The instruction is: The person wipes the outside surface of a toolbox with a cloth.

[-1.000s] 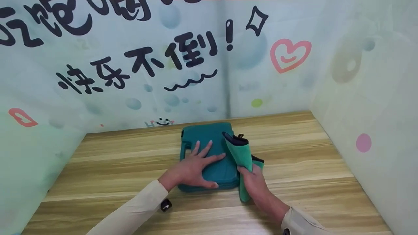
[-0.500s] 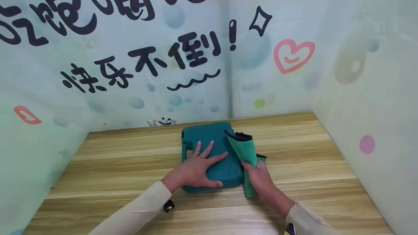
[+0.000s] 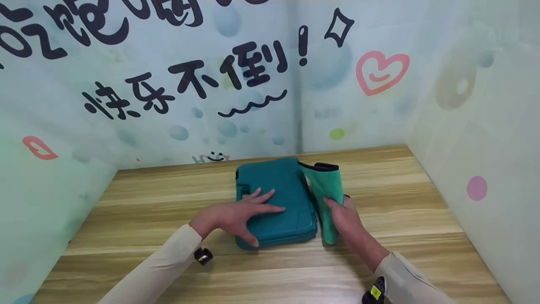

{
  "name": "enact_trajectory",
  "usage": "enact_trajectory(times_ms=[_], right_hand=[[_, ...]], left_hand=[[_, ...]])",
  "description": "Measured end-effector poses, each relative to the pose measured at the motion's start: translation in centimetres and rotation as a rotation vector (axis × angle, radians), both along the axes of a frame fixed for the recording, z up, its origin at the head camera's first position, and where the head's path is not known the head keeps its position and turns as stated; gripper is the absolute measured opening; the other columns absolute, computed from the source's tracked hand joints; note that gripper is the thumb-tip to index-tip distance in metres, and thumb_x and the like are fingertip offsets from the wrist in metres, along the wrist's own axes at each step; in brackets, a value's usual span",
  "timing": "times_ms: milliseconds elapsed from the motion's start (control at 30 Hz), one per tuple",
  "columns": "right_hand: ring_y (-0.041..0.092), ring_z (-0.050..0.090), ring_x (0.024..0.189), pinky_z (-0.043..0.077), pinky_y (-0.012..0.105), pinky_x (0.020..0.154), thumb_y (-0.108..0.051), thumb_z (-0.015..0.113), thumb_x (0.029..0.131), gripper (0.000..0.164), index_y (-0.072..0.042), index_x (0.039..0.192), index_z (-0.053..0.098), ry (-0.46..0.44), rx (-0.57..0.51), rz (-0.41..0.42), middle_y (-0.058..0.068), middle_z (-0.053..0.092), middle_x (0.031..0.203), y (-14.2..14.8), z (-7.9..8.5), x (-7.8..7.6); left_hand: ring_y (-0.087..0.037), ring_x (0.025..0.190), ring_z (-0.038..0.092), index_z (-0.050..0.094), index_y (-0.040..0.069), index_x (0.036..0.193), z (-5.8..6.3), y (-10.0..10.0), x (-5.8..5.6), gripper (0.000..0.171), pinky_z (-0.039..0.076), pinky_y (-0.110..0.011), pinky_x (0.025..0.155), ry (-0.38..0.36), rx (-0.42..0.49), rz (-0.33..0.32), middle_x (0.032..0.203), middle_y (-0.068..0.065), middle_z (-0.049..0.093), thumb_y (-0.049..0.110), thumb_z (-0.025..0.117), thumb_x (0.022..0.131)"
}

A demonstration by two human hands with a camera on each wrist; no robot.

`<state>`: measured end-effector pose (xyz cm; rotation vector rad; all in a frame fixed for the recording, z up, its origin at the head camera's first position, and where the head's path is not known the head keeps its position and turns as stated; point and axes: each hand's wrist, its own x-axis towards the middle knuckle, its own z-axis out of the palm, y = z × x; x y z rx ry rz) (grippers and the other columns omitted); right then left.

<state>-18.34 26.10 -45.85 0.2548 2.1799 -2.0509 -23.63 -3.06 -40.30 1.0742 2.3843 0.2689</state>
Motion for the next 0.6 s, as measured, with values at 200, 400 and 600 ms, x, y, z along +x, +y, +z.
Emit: enact_trajectory(times_ms=[200, 400, 600], right_hand=[[0.034, 0.038, 0.127, 0.032, 0.050, 0.107, -0.029, 0.047, 0.109, 0.058, 0.008, 0.147, 0.026, -0.003, 0.054, 0.006, 0.023, 0.038, 0.145, 0.3, -0.1, -0.3], [0.034, 0.041, 0.124, 0.034, 0.050, 0.105, -0.032, 0.047, 0.109, 0.059, 0.009, 0.146, 0.028, 0.018, 0.115, 0.012, 0.024, 0.041, 0.142, 0.3, 0.0, -0.5], [0.035, 0.041, 0.123, 0.035, 0.048, 0.104, -0.032, 0.045, 0.109, 0.058, 0.010, 0.146, 0.027, 0.037, 0.104, -0.012, 0.025, 0.040, 0.142, 0.5, 0.1, -0.6]], left_hand=[[-0.033, 0.152, -0.008, 0.030, 0.044, 0.159, -0.8, 0.0, 1.2, 0.087, 0.025, -0.060, 0.113, 0.049, 0.033, 0.045, 0.170, 0.001, -0.001, 0.038, 0.081, 0.089], [-0.036, 0.152, -0.004, 0.029, 0.043, 0.159, -1.3, 0.6, 2.1, 0.083, 0.032, -0.056, 0.111, 0.106, 0.023, 0.082, 0.170, -0.002, 0.002, 0.040, 0.077, 0.091], [-0.041, 0.151, 0.000, 0.025, 0.044, 0.160, -1.5, 1.5, 3.0, 0.081, 0.035, -0.052, 0.110, 0.152, -0.011, 0.111, 0.169, -0.005, 0.003, 0.045, 0.072, 0.095]])
